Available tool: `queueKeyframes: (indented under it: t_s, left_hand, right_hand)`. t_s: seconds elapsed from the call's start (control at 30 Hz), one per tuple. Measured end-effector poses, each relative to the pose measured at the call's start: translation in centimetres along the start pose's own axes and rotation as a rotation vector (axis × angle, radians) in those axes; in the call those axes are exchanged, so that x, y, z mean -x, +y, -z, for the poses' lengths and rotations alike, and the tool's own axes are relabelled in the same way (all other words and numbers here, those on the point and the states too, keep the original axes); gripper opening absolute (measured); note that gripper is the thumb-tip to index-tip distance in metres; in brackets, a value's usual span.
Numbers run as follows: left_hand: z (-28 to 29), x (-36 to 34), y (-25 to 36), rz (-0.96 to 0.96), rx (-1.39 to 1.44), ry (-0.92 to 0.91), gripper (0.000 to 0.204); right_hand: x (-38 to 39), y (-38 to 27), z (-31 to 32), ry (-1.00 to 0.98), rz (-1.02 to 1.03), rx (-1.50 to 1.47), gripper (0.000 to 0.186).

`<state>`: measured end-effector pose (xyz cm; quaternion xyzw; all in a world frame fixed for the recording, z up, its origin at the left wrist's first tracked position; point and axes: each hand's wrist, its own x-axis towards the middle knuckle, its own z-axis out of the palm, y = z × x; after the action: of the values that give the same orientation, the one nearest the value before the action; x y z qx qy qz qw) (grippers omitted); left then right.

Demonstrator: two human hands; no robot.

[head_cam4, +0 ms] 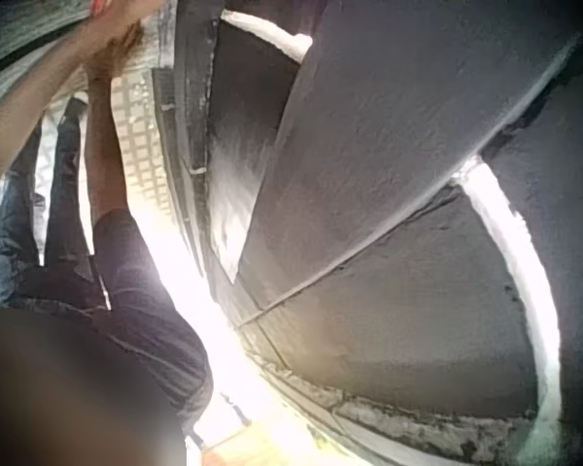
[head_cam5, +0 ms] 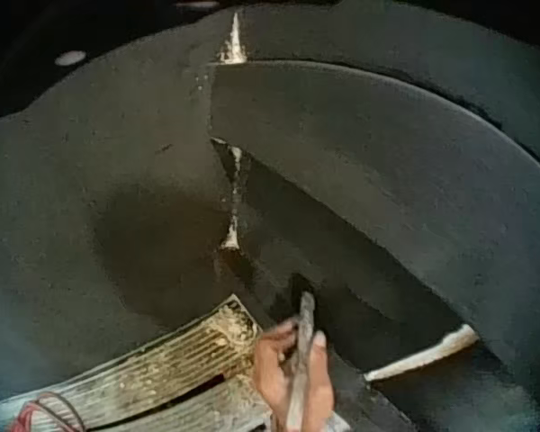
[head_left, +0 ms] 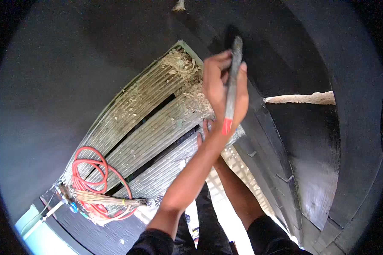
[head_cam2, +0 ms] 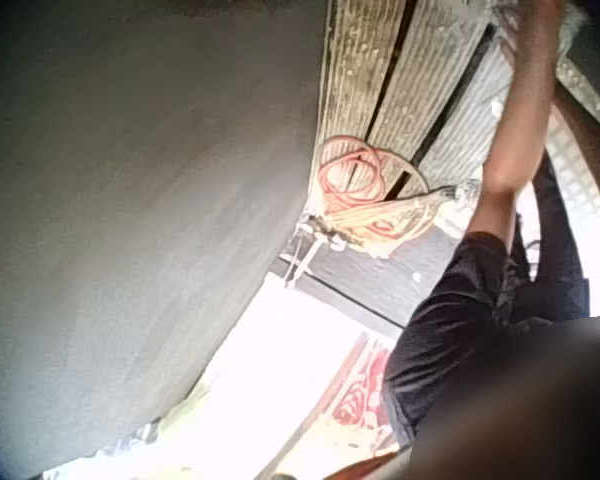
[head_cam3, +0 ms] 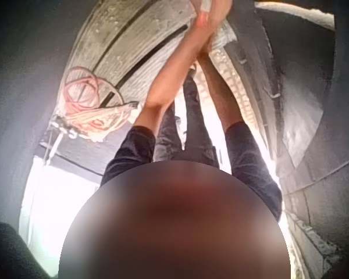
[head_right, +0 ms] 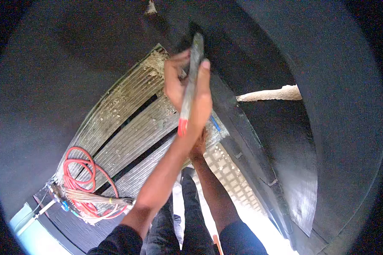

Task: Painting the underside of a dark ceiling structure using a paintbrush.

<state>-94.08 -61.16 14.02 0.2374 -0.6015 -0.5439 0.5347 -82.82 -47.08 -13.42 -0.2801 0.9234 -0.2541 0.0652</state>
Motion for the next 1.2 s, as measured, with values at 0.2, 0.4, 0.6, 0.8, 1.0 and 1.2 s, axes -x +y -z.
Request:
queueKeyframes:
  t_s: [0.2, 0.4, 0.6, 0.8, 1.0, 1.2]
  left_hand:
    - [2.4, 7.5, 4.4, 0.318, 0.293, -0.133, 0.019]
    - [4.1, 1.2, 4.0, 0.260, 0.043, 0.009, 0.026]
    - [2.6, -4.2, 1.8, 0.074, -0.162, -0.001, 0.022]
    - [0.9, -0.6, 3.8, 0.142, -0.174, -0.139, 0.019]
    - [0.8, 1.9, 6.3, 0.436, -0.136, -0.116, 0.018]
    - [5.1, 2.9, 4.8, 0.670, 0.208, -0.254, 0.020]
  right_hand:
    - [-0.7, -5.1, 2.5, 0.003, 0.217, 0.115, 0.063]
    - [-1.6, -1.4, 4.5, -0.040, 0.246, 0.295, 0.063]
    - [-0.2, -2.6, 1.7, -0.056, -0.018, -0.330, 0.071]
    - [-2.2, -5.6, 6.6, -0.079, 0.194, 0.325, 0.063]
    - [-2.1, -3.6, 5.7, 0.039, 0.249, 0.176, 0.063]
    - [-1.0, -6.5, 4.0, -0.002, 0.226, 0.218, 0.061]
